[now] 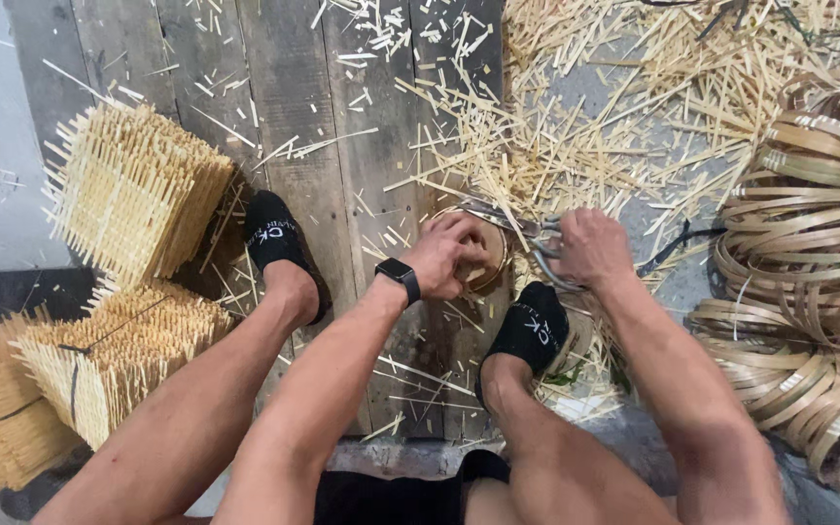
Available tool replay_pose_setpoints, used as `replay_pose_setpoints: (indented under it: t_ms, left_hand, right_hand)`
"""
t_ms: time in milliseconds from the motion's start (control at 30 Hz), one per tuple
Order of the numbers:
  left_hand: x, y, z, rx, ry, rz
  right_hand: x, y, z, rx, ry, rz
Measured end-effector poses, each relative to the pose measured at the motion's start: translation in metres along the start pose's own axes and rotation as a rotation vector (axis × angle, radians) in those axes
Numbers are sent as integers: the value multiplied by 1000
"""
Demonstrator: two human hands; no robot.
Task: The person sits on the floor assembling round bamboo steamer baskets. They press a woven bamboo mat into a wooden rim, trim excess slivers with scissors, tap the rim to seat the mat, and place finished baskets onto a stack at the side.
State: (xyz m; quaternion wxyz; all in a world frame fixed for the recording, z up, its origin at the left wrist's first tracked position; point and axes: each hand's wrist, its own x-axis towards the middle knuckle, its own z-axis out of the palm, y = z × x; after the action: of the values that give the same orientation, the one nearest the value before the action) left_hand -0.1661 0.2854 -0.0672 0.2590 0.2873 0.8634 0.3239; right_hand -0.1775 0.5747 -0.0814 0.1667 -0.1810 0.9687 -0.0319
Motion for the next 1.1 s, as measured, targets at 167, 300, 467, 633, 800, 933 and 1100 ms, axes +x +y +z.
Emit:
replay_pose_setpoints:
  t_ms: [167, 300, 467, 633, 800, 933, 1100]
  left_hand:
    - [-1, 7, -13, -7, 3, 52]
    - [1, 11, -12, -179, 226, -146]
    - [8, -13, 5, -565, 507, -822]
    - [21, -29, 18, -890, 425, -670]
    - [34, -21, 15, -596, 282, -704]
    - [41, -13, 9, -580, 238, -849]
    - [48, -18, 12, -554, 250, -888]
  right_hand:
    - [-5, 25, -10, 71, -248, 267]
    - [-10, 42, 1, 271, -176, 654]
    - [-21, 39, 17, 188, 170, 608]
    - [-22, 0, 11, 559, 467, 346]
    - [-7, -39, 4, 1273, -124, 386]
    - [5, -43, 11, 1417, -171, 512]
    - [8, -34, 13, 1538, -271, 603]
